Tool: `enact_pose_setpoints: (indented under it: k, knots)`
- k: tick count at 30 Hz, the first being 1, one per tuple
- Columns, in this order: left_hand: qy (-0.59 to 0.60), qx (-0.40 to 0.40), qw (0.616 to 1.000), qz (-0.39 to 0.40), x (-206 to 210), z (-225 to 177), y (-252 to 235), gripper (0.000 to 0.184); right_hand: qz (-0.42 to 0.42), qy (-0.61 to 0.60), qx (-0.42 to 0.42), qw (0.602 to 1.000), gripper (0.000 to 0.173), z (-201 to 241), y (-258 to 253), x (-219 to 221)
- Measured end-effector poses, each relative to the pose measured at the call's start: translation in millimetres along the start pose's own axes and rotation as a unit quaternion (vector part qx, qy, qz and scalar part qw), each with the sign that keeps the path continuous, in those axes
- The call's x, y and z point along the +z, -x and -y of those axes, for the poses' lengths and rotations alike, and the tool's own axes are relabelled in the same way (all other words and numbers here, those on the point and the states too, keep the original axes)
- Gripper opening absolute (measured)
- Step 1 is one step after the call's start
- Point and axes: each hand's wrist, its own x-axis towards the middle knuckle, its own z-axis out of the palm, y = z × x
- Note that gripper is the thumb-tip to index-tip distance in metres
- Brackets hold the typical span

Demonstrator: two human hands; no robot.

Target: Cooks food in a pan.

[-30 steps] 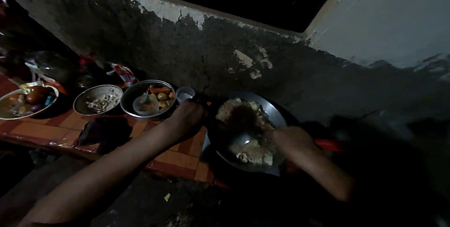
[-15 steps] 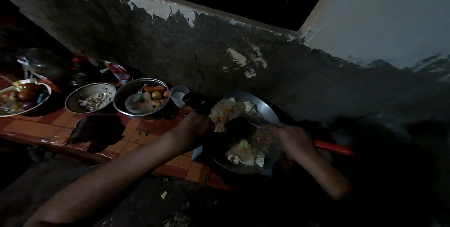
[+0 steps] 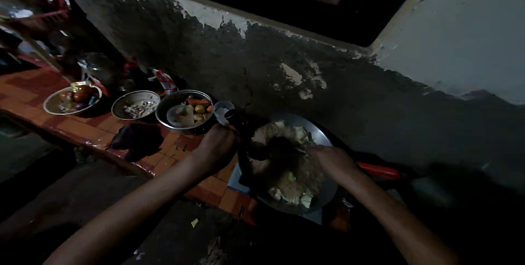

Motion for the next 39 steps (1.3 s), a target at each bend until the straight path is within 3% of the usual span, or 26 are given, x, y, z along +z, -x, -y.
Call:
enact_pose_setpoints:
  k: [2, 8, 18, 23, 29, 35, 39]
  knots:
    - [-0.009, -0.022, 0.999, 0.029, -0.6, 3.3, 1.5, 0.022, 0.002, 0.019, -0.004, 1.000, 0.036, -12.9, 10.7, -14.3]
    - [-0.008, -0.022, 0.998, 0.059, 0.5, -4.1, 3.8, 0.022, -0.198, -0.038, 0.016, 0.979, 0.035, -32.3, -33.5, -7.5]
    - [0.007, 0.009, 0.994, 0.110, 6.6, -30.3, -4.0, 0.025, 0.039, -0.039, -0.039, 0.998, 0.034, -55.1, -10.8, -1.0]
    - [-0.008, 0.030, 0.994, 0.102, 14.3, -31.9, -20.1, 0.025, 0.080, -0.166, -0.100, 0.978, 0.034, -55.6, -27.6, 19.1]
    - [-0.007, 0.088, 0.996, 0.020, -0.8, -33.2, -21.5, 0.016, 0.105, -0.267, -0.059, 0.956, 0.031, -73.2, -3.7, 5.3]
    - [-0.022, 0.151, 0.988, 0.007, -19.7, -51.8, -13.7, 0.016, 0.111, -0.239, -0.020, 0.964, 0.030, -74.9, 36.7, -15.2]
    - [0.003, 0.177, 0.982, 0.060, -10.8, -58.9, -12.6, 0.019, 0.158, -0.224, 0.020, 0.962, 0.031, -77.7, 55.0, -6.4]
